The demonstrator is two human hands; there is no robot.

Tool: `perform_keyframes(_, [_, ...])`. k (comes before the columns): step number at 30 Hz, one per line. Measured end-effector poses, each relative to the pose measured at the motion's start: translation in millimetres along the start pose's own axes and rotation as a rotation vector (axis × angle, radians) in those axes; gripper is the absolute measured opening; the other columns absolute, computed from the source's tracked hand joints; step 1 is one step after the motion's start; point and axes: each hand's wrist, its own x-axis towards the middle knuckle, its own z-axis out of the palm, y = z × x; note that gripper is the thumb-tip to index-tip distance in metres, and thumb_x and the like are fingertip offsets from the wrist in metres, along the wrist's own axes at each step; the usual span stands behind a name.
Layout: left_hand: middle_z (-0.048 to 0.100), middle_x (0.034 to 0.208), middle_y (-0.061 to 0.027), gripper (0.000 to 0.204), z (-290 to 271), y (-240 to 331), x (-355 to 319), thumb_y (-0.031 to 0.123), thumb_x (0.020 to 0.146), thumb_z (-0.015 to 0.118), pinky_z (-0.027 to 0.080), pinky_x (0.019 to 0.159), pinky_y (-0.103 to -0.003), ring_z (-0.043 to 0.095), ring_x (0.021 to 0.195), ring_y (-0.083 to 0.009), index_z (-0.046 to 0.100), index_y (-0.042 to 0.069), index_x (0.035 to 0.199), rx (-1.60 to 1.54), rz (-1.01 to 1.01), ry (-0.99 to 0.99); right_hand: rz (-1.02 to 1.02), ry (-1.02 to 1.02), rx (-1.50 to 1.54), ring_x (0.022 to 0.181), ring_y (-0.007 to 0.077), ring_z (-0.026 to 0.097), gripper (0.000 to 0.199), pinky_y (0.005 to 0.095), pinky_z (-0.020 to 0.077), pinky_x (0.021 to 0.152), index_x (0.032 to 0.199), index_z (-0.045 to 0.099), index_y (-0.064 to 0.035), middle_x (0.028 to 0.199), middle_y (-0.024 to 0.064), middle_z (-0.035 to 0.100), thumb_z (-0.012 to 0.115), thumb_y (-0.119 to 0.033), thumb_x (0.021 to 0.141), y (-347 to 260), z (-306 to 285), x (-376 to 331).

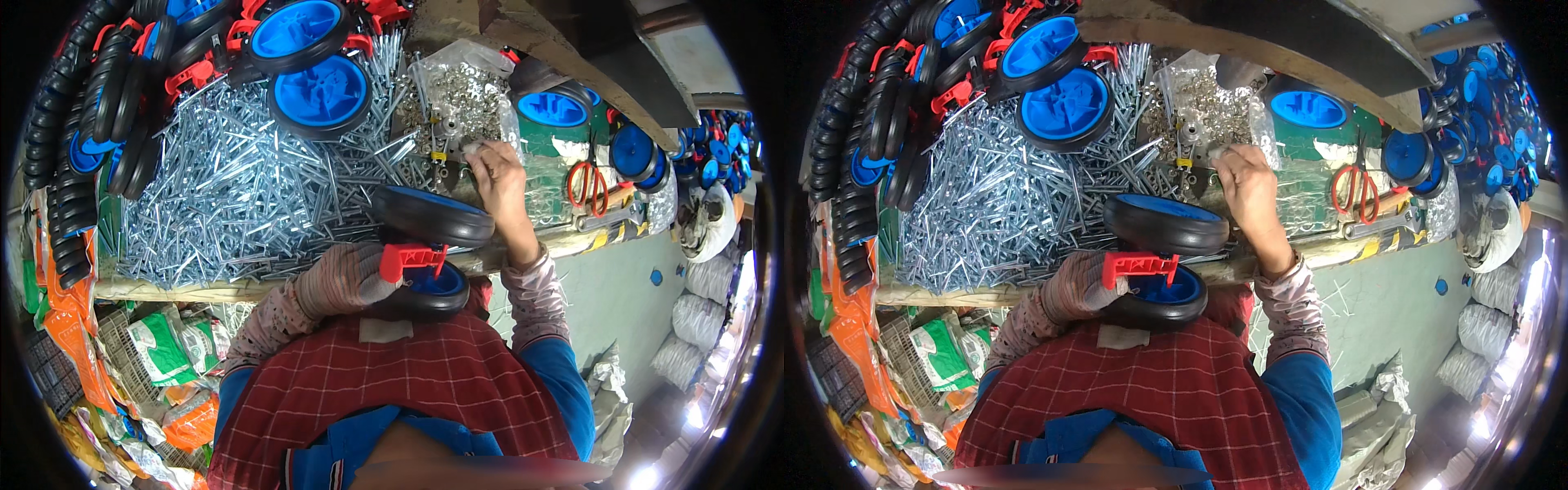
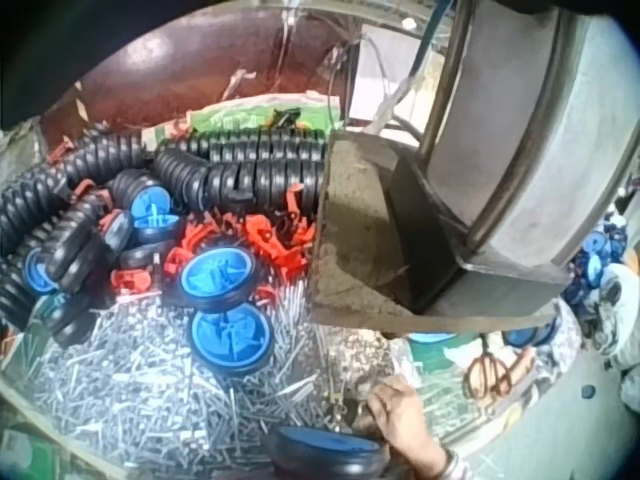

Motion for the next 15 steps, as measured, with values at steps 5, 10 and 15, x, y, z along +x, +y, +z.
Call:
perform_keyframes(5, [0.066,0.106,-0.0147,0.049,6,-5,-3,0.004,0.084,0.068,0.059,0.065,-0.040,0.068,0.083,-0.0317,0.047,0.012,0.128,0.001,0.009,0.007,0.318,0.010,0.121,0.062,0.0252,0.062,0.020,0.0339,0.0485,0.059,0.083,0.068,0.0017,0.078,0.0153,0.065,0.081,-0.012,0.076,-3,2,22])
perform_keyframes(10, [0.066,0.105,-0.0142,0.053,2,-3,-4,0.004,0.083,0.068,0.059,0.064,-0.041,0.068,0.082,-0.0316,0.045,0.012,0.130,-0.013,-0.005,0.020,0.546,0.002,0.448,0.058,0.0074,0.055,0.020,0.0274,0.0445,0.054,0.086,0.071,0.0001,0.067,0.0046,0.068,0.083,-0.015,0.079,13,5,21])
perform_keyframes(15, [0.066,0.102,-0.0147,0.054,3,-7,-5,0.004,0.080,0.070,0.059,0.064,-0.040,0.069,0.080,-0.0311,0.046,0.010,0.129,0.023,-0.003,-0.013,0.570,0.015,0.449,0.060,0.0018,0.045,0.019,0.0206,0.0359,0.052,0.082,0.070,0.0023,0.065,-0.0044,0.058,0.079,-0.014,0.085,-4,3,38])
